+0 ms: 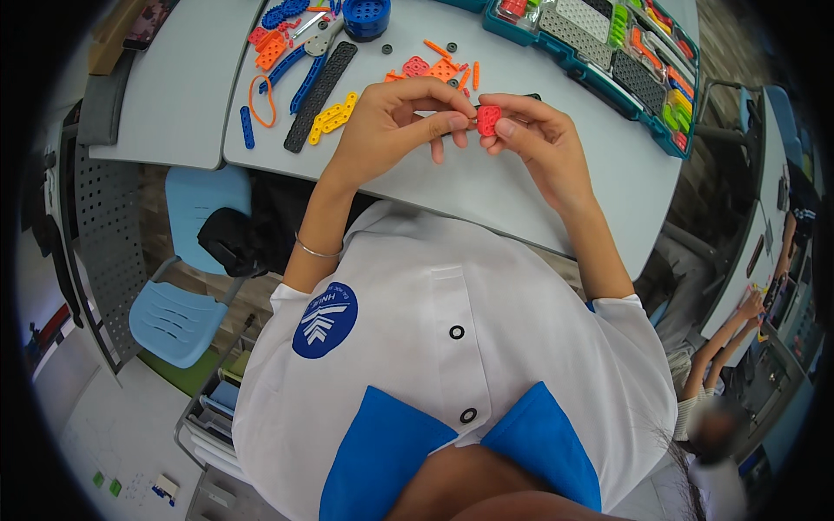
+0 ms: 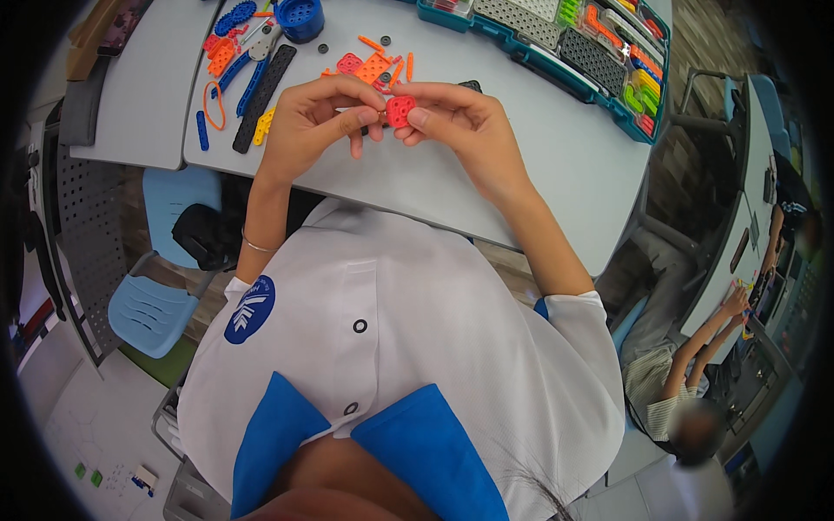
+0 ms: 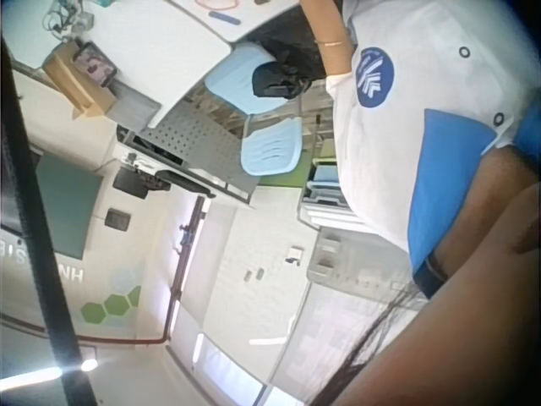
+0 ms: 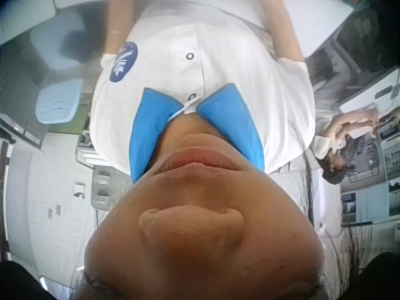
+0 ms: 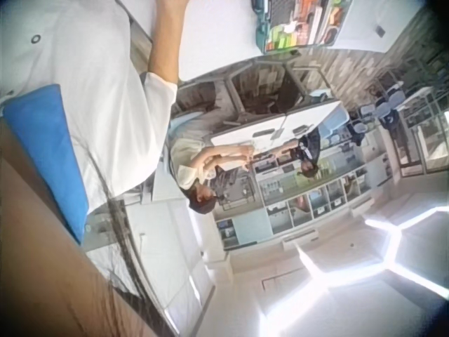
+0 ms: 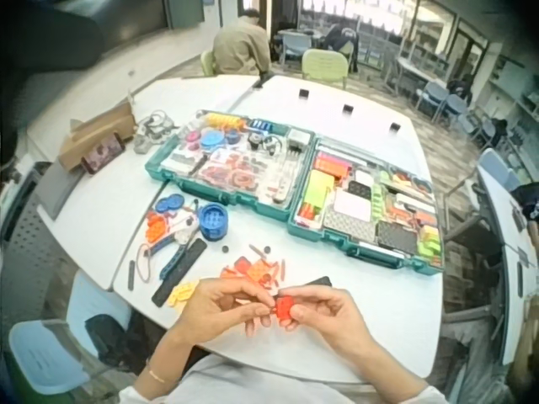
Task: The person assembles a small mechanical model using colorful plastic pieces from a kit. They connect a black strip with red, yellow, and orange components, then attach a blue circular part and a gray wheel to the assembly.
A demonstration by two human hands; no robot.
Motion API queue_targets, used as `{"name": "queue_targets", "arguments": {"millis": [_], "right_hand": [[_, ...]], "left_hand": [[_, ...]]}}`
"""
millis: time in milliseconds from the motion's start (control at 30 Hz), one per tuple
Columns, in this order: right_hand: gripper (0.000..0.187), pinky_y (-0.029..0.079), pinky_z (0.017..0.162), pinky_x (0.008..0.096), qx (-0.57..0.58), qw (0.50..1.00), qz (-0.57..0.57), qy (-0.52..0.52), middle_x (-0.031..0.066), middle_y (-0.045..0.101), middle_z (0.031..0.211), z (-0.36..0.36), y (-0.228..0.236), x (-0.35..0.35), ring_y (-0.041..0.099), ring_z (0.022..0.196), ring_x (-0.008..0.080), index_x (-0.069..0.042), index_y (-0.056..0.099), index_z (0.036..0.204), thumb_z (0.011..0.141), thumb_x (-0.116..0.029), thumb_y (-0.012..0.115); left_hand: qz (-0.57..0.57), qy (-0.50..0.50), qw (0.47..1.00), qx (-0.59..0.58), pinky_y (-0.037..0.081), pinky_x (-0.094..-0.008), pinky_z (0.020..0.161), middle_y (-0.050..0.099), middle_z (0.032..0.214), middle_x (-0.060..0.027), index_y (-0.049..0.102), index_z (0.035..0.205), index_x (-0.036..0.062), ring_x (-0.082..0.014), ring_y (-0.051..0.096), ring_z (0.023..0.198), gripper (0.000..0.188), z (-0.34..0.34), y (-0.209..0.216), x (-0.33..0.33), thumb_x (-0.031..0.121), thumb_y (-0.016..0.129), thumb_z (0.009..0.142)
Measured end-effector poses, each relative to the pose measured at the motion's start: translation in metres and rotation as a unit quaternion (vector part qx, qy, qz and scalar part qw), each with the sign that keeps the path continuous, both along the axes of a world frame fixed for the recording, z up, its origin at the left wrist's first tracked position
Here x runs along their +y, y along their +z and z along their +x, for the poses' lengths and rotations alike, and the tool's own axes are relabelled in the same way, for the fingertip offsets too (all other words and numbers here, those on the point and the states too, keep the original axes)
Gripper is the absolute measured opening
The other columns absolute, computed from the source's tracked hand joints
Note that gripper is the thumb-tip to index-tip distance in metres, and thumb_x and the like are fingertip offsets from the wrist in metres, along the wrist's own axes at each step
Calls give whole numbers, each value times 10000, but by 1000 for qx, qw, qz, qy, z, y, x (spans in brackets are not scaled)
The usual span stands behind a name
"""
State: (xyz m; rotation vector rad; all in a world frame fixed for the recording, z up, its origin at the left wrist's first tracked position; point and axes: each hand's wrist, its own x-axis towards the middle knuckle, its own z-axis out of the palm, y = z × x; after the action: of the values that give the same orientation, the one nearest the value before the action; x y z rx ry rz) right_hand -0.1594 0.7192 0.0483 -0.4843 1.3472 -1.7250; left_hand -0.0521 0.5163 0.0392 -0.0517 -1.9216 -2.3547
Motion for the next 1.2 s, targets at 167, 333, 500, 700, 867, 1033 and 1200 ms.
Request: {"name": "queue_targets", "arguments": {"millis": [167,333,500,700,867,1033,1200], "right_hand": [[315,567,816,314,-41,999,-29,7,137,733,1013,1,2,0,695,864,179,30,675,1241,953,-96,663],[316,567,789,302,13,1000,14,13,128,739,964,2,-1,2,694,817,163,29,685,1224,938,-105,688],[286,564,754,293,19,999,27,21,120,743,930,5,2,0,683,777,144,25,707,1185,932,-107,696],[258,550,710,285,6,999,19,40,108,744,933,4,-2,1,662,739,125,24,720,1151,929,-105,696],[241,544,677,277,5,997,20,68,104,743,927,4,0,3,657,719,116,28,723,1135,926,-89,694],[232,543,661,268,15,996,31,79,101,743,910,4,5,3,654,697,114,28,723,1127,928,-86,691],[229,547,666,259,15,993,56,107,95,741,893,3,7,5,651,688,113,16,721,1135,932,-82,686]], "left_hand": [[19,41,999,-2,577,-257,588,697,1007,-150,661,1071,-47,-198,721,843,155,1,-3,8,-39,678,917],[-29,55,997,-39,545,-241,570,705,955,-132,646,1042,-41,-180,718,812,149,6,0,7,-37,700,903],[-17,77,997,-20,534,-236,562,697,914,-122,641,1011,-40,-173,709,782,139,10,-7,12,-45,712,891],[42,67,997,-17,569,-264,583,684,881,-121,632,978,-39,-178,697,743,125,11,-12,15,-51,715,885],[96,34,994,-31,603,-291,603,678,859,-126,618,950,-34,-185,696,731,121,15,-13,16,-42,719,884],[107,24,993,-46,612,-297,603,676,856,-130,604,925,-27,-188,700,729,126,16,-10,16,-42,721,879],[110,9,992,-58,615,-303,606,688,856,-139,596,915,-21,-192,709,739,139,21,-12,17,-58,722,867]]}}
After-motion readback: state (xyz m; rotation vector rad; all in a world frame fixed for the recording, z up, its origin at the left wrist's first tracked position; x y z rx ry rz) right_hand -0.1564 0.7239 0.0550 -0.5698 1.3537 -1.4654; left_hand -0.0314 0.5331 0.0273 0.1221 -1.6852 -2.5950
